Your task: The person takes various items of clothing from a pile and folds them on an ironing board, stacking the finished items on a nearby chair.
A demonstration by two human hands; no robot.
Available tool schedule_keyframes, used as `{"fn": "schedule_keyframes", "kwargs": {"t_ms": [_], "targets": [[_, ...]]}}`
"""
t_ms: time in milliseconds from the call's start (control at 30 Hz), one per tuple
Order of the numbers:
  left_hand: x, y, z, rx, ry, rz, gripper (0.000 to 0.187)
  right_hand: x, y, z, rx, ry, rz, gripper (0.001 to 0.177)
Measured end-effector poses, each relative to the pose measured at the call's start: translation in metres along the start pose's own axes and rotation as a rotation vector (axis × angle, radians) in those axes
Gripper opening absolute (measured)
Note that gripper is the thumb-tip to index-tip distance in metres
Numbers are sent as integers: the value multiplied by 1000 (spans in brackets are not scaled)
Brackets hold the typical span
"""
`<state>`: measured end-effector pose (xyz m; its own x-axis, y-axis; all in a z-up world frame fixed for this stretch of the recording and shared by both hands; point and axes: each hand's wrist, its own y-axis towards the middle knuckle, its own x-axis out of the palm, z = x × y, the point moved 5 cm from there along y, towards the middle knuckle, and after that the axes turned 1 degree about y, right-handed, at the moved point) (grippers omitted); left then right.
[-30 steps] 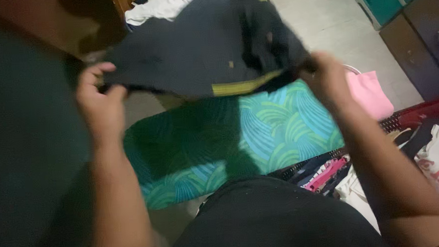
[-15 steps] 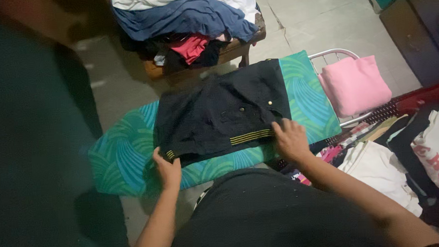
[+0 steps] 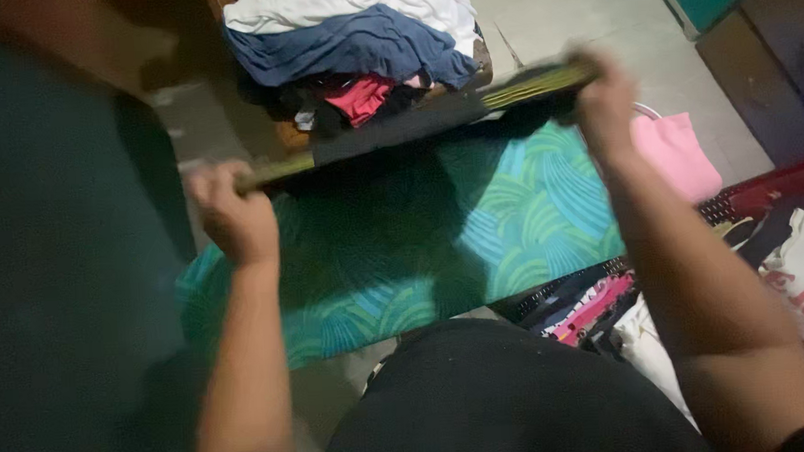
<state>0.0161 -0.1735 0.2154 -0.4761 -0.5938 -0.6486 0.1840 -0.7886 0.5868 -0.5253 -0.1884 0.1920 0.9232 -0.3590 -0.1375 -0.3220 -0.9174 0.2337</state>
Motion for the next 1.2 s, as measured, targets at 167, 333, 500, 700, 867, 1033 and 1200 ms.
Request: {"fn": "schedule_keyframes", "kwargs": {"t_ms": [167, 333, 500, 700, 867, 1033, 1200], "targets": [[-61, 23, 47, -25, -497, -74, 68, -16, -40, -95, -289, 6, 1, 39], [-8, -110, -32, -478, -273, -620, 55, -22, -149, 18, 90, -518, -150, 69], [39, -258, -82, -797, -481, -764, 64, -21, -259, 115, 644, -701, -284, 62], [58, -245, -77, -1047, -641, -625, 61, -22, -239, 134, 357, -605, -274, 59], [32, -98, -50, -573, -703, -225, 23, -11, -135, 71, 598, 216, 33, 39], [-35, -1, 6, -345, -1050, -16, 25, -17, -89, -92, 255, 577, -92, 43], [-100, 19, 57, -185, -1252, -129, 41, -35, -88, -152, -62, 287, -104, 39]]}}
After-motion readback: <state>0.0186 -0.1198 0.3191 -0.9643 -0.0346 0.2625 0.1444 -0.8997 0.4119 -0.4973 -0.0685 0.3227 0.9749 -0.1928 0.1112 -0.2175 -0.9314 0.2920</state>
